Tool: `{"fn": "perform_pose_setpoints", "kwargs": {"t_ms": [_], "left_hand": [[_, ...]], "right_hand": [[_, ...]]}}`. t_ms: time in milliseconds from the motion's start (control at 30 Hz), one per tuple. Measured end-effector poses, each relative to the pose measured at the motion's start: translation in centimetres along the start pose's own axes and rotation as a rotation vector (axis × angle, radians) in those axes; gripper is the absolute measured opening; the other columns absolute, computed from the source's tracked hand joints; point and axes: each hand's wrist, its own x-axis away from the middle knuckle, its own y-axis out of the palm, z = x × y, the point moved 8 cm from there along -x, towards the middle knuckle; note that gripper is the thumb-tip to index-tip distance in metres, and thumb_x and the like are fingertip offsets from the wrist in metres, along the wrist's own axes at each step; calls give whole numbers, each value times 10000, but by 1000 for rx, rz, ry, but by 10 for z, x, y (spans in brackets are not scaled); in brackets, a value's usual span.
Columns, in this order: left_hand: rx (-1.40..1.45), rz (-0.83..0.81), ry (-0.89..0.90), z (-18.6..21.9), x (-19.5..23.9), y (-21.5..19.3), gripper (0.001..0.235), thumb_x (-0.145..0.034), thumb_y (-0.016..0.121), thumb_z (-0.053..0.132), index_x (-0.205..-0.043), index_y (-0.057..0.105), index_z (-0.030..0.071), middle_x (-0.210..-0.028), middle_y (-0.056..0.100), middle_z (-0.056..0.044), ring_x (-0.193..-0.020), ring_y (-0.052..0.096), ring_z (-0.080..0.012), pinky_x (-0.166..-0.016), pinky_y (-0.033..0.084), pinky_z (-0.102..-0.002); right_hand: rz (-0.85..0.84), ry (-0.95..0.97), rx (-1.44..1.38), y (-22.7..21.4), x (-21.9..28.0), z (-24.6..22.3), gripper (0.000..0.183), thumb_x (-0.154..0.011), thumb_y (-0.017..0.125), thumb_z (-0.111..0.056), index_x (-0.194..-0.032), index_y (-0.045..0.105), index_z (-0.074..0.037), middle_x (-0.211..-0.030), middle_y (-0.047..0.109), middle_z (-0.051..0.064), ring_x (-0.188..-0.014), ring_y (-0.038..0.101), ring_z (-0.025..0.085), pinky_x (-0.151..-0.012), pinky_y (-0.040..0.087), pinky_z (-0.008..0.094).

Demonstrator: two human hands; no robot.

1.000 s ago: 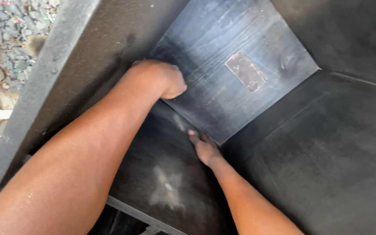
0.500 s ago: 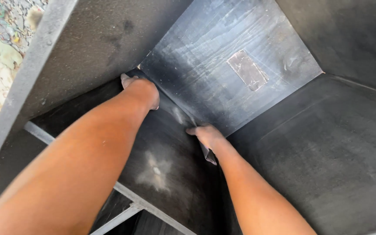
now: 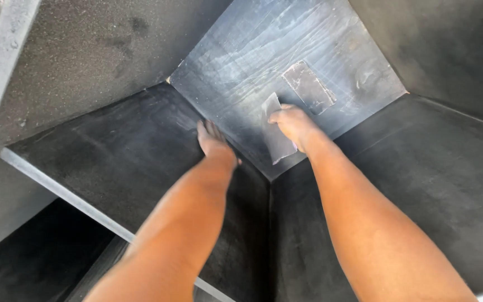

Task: The person sands the interior surfaces of a black cabinet using a sanding block. They work on the back panel and the vertical divider between compartments, smoothing the painted surface. A green phone is visible resting on the cabinet shelf during the process.

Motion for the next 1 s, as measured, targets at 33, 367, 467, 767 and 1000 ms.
{"fn": "perform_pose_setpoints", "kwargs": {"t_ms": [33, 367, 467, 767, 1000], "left_hand": [[2, 0, 6, 13, 18, 2, 903, -1029, 264, 671, -1652, 21, 64, -1727, -82, -150, -1580, -128, -360, -1222, -132, -643], [-57, -62, 441, 168, -68, 96, 733, -1000, 378, 388, -1639, 122, 134, -1730, 64, -115, -1587, -27, -335, -1233, -69, -642], [115, -18, 319, 97, -38, 55, 716, -1017, 378, 373, -1644, 143, 122, -1730, 79, -119, -1588, 2, -334, -1247, -1, -621], [2, 142, -142, -140, 9, -20, 660, -1041, 178, 415, -1646, 158, 153, -1743, 73, -59, -1604, 3, -271, -1276, -44, -495], [102, 63, -145, -140, -38, -13, 663, -1006, 328, 225, -1643, 180, 114, -1735, 37, -132, -1595, -45, -301, -1277, 1, -535]], "right_hand": [[4, 3, 3, -1, 8, 1, 168, -750, 687, -130, -910, 738, -121, -691, 671, 48, -695, 650, 147, -624, 484, 309], [-2, -4, -37, 17, -47, 53, 274, -915, 727, -358, -1103, 766, -162, -935, 760, 66, -919, 695, 152, -911, 533, 326], [2, -35, -64, 41, -37, 61, 263, -941, 731, -350, -1087, 776, -136, -926, 745, 45, -914, 658, 133, -903, 521, 319], [-69, 348, 711, 111, 21, 153, 760, -941, 325, -642, -1575, 324, -222, -1620, 368, 77, -1523, 284, 314, -1250, 208, 500], [-116, 353, 595, 142, 53, 107, 945, -938, 77, -836, -1659, 156, -230, -1728, 146, 52, -1598, 100, 255, -1308, 59, 465]]}}
